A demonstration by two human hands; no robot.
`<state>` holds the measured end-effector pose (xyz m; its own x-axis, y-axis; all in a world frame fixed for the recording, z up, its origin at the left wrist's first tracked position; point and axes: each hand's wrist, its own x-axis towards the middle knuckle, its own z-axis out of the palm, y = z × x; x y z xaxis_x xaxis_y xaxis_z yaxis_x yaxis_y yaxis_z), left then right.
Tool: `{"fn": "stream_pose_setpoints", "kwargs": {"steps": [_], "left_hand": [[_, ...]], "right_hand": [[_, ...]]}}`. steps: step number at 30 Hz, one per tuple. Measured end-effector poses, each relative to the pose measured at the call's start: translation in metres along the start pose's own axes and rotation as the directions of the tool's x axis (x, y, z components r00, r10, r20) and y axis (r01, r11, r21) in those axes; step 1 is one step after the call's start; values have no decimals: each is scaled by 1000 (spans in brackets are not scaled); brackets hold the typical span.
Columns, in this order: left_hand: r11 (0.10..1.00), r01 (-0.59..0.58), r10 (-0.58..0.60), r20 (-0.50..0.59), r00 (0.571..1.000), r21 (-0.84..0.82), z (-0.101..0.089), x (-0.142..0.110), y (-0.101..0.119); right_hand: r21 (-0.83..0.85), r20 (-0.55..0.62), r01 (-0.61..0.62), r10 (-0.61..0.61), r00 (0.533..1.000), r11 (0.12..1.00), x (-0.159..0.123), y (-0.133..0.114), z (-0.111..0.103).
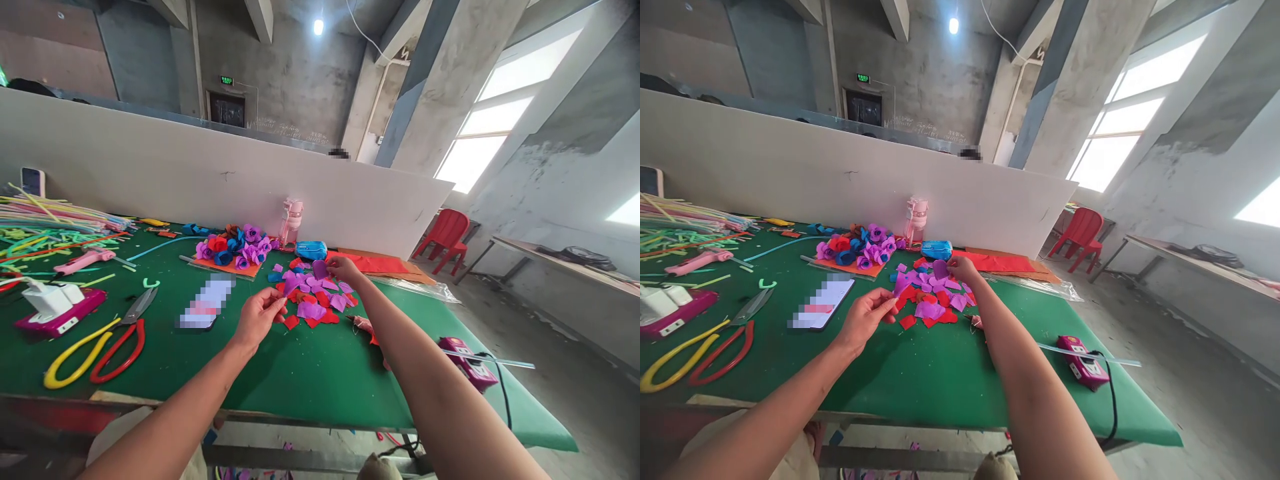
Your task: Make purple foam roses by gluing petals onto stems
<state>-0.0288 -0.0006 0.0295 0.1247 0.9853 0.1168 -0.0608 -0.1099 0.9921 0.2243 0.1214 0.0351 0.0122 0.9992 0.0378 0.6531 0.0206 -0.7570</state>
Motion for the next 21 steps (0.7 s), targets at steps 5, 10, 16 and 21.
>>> {"fn": "stream_pose_setpoints", "kwargs": {"steps": [5, 10, 16, 21], "left_hand": [[1000, -6, 6, -2, 1000, -27, -2, 4, -3], [1000, -23, 23, -47, 999, 12, -5, 7, -1], [1000, -14, 14, -29, 999, 2, -5, 6, 3], [996, -32, 33, -6, 999, 82, -3, 4, 0]], "right_hand": [[249, 125, -24, -8, 992, 968, -15, -7, -7], [382, 208, -40, -43, 977, 923, -56, -22, 3], [454, 328, -146, -12, 945, 879, -131, -25, 55], [63, 6, -149, 149, 989, 987, -171, -10, 73]]}}
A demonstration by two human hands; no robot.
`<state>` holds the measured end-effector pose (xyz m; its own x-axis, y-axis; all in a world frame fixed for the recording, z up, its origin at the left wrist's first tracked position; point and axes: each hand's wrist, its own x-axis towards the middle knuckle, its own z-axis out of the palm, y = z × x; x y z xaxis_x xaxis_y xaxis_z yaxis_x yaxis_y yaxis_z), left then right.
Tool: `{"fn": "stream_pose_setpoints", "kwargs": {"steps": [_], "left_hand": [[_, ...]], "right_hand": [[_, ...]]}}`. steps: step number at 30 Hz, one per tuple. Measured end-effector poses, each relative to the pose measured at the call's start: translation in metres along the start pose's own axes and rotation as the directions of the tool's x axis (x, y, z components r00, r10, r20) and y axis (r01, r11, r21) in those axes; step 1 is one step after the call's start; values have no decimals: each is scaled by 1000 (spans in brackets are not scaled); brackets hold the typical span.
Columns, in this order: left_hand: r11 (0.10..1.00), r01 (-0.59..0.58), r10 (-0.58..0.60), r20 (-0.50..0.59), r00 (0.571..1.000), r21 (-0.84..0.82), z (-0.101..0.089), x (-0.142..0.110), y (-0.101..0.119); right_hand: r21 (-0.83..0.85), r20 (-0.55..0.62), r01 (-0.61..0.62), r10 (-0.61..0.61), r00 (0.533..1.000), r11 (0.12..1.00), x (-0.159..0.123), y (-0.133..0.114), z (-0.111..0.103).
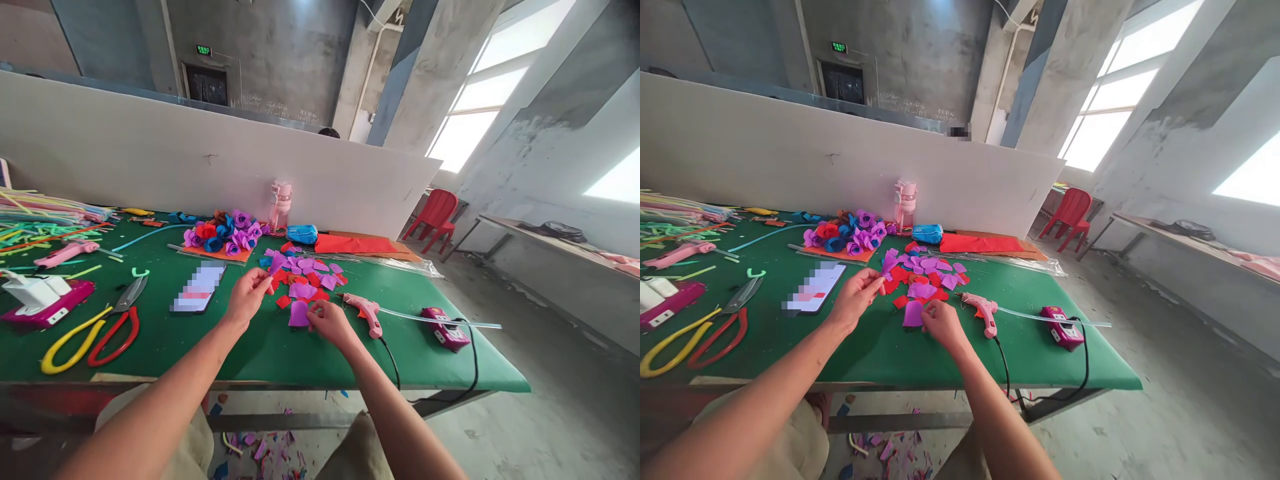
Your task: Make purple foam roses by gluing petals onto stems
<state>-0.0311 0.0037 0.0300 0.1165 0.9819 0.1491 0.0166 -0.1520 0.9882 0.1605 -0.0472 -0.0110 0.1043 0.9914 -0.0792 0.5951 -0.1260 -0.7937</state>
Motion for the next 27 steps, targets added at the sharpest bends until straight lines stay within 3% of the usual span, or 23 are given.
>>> {"fn": "stream_pose_setpoints", "kwargs": {"steps": [4, 10, 15, 19, 23, 27], "left_hand": [[998, -24, 26, -36, 999, 54, 3, 0, 0], [996, -5, 7, -20, 1000, 90, 8, -1, -1], [993, -1, -3, 37, 999, 121, 6, -2, -6], [975, -70, 52, 87, 995, 213, 4, -1, -8], [935, -169, 134, 130, 982, 312, 4, -2, -9], [919, -190, 149, 142, 979, 345, 3, -1, -11]], "right_hand": [[-207, -141, 61, -91, 986, 976, -14, 9, -11], [-283, -36, 232, -252, 967, 930, -6, 1, -10], [-415, -35, 162, -194, 980, 895, 11, -6, 4], [-437, -28, 136, -165, 986, 889, 19, -6, 8], [-421, -50, 138, -175, 983, 896, 18, -9, 1], [-414, -113, 149, -213, 971, 898, 16, -13, -15]]}}
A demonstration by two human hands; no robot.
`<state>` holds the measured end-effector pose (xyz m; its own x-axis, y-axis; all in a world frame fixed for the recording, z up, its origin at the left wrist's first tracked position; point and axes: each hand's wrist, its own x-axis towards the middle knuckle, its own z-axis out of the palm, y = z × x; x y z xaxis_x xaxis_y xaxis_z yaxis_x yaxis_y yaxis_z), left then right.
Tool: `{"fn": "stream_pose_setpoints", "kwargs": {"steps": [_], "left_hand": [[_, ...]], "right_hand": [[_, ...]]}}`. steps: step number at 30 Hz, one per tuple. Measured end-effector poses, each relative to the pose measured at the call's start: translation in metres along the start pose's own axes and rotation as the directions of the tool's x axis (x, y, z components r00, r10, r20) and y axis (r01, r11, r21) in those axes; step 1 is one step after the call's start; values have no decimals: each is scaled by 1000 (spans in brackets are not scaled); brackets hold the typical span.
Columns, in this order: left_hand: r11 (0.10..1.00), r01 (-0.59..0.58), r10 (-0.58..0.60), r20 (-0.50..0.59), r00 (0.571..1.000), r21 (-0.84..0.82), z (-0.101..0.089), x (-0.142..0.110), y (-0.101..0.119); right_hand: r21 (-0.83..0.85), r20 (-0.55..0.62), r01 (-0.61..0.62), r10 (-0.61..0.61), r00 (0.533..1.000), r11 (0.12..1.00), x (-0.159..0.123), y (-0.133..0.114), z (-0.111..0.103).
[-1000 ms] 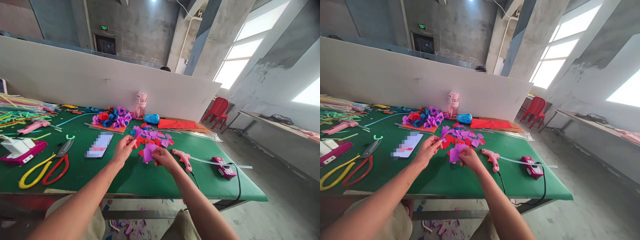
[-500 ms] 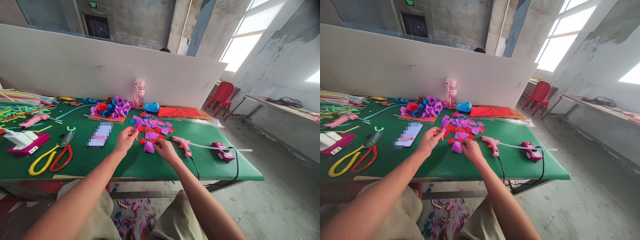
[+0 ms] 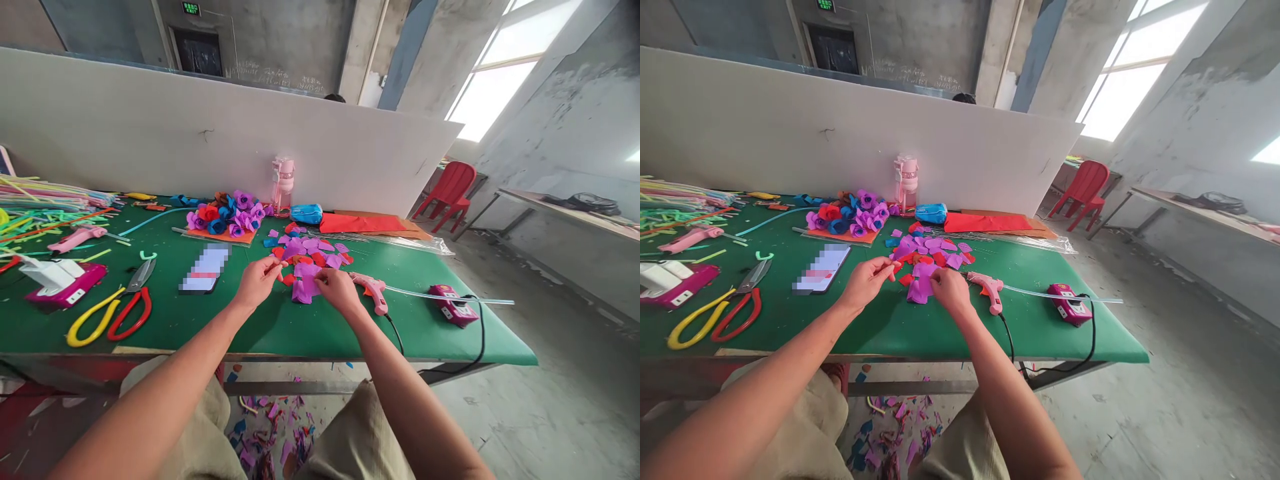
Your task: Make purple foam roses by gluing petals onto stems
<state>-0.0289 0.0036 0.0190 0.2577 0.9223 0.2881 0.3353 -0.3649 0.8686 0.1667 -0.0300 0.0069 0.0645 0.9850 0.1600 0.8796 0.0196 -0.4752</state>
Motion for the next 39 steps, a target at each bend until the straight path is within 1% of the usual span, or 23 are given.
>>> {"fn": "stream_pose_setpoints", "kwargs": {"steps": [3, 5, 7, 9, 10, 12, 14, 16, 17, 20, 21, 23, 26, 29, 31, 36, 39], "left_hand": [[998, 40, -40, -13, 999, -51, 1, 1, -2], [987, 85, -87, -13, 996, -135, 2, 1, 0], [965, 119, -122, 5, 993, -232, 4, 0, 4], [947, 156, -145, 57, 988, -282, 7, -3, 8], [942, 177, -157, 94, 983, -285, 9, -4, 9], [938, 219, -176, 174, 969, -269, 12, -7, 11], [940, 224, -172, 210, 963, -258, 13, -9, 10], [948, 191, -152, 168, 974, -254, 12, -8, 9], [953, 171, -143, 127, 981, -251, 10, -6, 8], [948, 152, -151, 27, 988, -279, 2, 0, 6], [943, 156, -161, 8, 987, -295, -1, 2, 6], [936, 164, -179, -21, 984, -313, -6, 5, 5], [939, 166, -191, -55, 980, -303, -9, 7, 3], [943, 168, -194, -66, 979, -287, -9, 6, 3], [944, 171, -196, -60, 979, -282, -8, 5, 4], [942, 170, -197, -68, 978, -289, -8, 4, 5], [944, 157, -186, -76, 980, -289, -9, 4, 3]], "right_hand": [[60, -103, 41, -35, 994, 997, 1, 3, -12], [159, -125, 53, -33, 992, 986, -1, 3, -17], [341, -52, 62, -47, 998, 938, -6, 0, -20], [536, 57, 57, -103, 993, 842, -13, -6, -20], [604, 97, 47, -131, 987, 796, -17, -10, -19], [674, 129, 30, -158, 979, 738, -23, -16, -16], [696, 123, 21, -148, 981, 718, -26, -19, -10], [679, 75, 30, -110, 991, 734, -26, -18, -3], [643, 49, 40, -92, 995, 765, -25, -16, 2], [434, 16, 64, -79, 997, 898, -23, -13, 15], [356, 17, 79, -91, 996, 931, -22, -12, 20], [226, 3, 102, -105, 994, 969, -19, -11, 27], [125, -1, 76, -77, 997, 989, -13, -9, 33], [121, 29, 49, -53, 998, 991, -9, -8, 32], [117, 22, 61, -64, 998, 991, -10, -10, 31], [33, 39, 84, -85, 996, 996, -11, -14, 29], [59, 32, 70, -72, 997, 996, -9, -10, 24]]}}
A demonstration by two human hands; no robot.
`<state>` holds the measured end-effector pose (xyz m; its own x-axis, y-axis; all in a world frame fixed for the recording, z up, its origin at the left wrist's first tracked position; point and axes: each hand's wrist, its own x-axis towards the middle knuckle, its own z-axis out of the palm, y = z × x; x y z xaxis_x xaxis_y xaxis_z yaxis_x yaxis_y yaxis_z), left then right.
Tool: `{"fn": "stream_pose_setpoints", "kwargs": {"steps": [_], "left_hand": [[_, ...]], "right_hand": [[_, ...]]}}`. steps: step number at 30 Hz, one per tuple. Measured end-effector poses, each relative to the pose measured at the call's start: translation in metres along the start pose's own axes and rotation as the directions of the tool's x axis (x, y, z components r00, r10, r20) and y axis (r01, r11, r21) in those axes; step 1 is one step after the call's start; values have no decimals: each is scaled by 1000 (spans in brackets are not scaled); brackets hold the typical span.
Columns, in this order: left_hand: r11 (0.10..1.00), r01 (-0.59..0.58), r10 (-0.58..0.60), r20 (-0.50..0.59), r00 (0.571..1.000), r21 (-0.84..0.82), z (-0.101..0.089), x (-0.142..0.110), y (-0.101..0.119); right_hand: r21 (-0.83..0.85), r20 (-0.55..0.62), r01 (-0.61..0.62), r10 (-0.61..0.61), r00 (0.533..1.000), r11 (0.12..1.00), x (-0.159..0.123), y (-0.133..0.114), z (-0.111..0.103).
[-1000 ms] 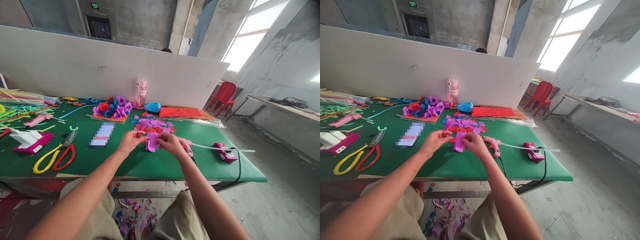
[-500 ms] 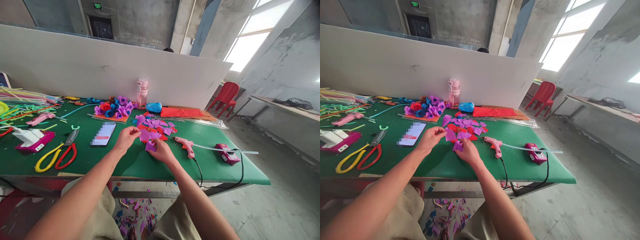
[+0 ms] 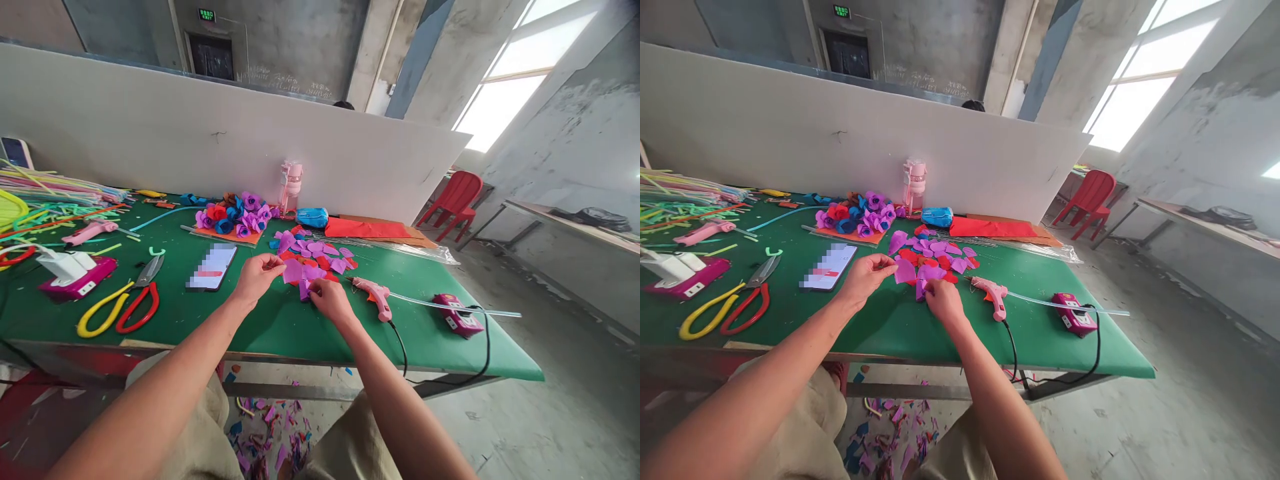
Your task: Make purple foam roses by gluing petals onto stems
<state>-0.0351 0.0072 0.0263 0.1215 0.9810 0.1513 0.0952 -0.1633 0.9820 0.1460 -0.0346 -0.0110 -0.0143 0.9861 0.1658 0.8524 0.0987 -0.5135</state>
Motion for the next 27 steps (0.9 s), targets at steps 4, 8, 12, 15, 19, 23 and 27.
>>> {"fn": "stream_pose_setpoints", "kwargs": {"steps": [4, 8, 12, 15, 19, 23, 27], "left_hand": [[1000, -4, 4, -14, 1000, -3, -3, 0, 0], [1000, 14, -14, -19, 1000, -4, -5, -1, 3], [997, 56, -57, -14, 998, -44, -7, -2, 6], [974, 165, -157, 67, 985, -157, -8, -2, 5], [866, 379, -280, 312, 908, -327, -9, -4, 6], [818, 425, -253, 421, 871, -388, -7, -7, 8], [838, 362, -230, 338, 913, -407, -9, -6, 5]], "right_hand": [[132, -66, -1, 10, 998, 991, 1, 5, -12], [240, -117, 25, 3, 993, 970, 0, 5, -23], [241, -163, 27, 13, 987, 970, 2, 2, -27], [347, -193, 49, 20, 981, 937, 3, -2, -25], [573, -215, 139, -15, 976, 808, 0, -11, -22], [551, -294, 216, -55, 954, 806, -4, -18, -25], [495, -334, 195, -22, 942, 847, -6, -18, -30]]}}
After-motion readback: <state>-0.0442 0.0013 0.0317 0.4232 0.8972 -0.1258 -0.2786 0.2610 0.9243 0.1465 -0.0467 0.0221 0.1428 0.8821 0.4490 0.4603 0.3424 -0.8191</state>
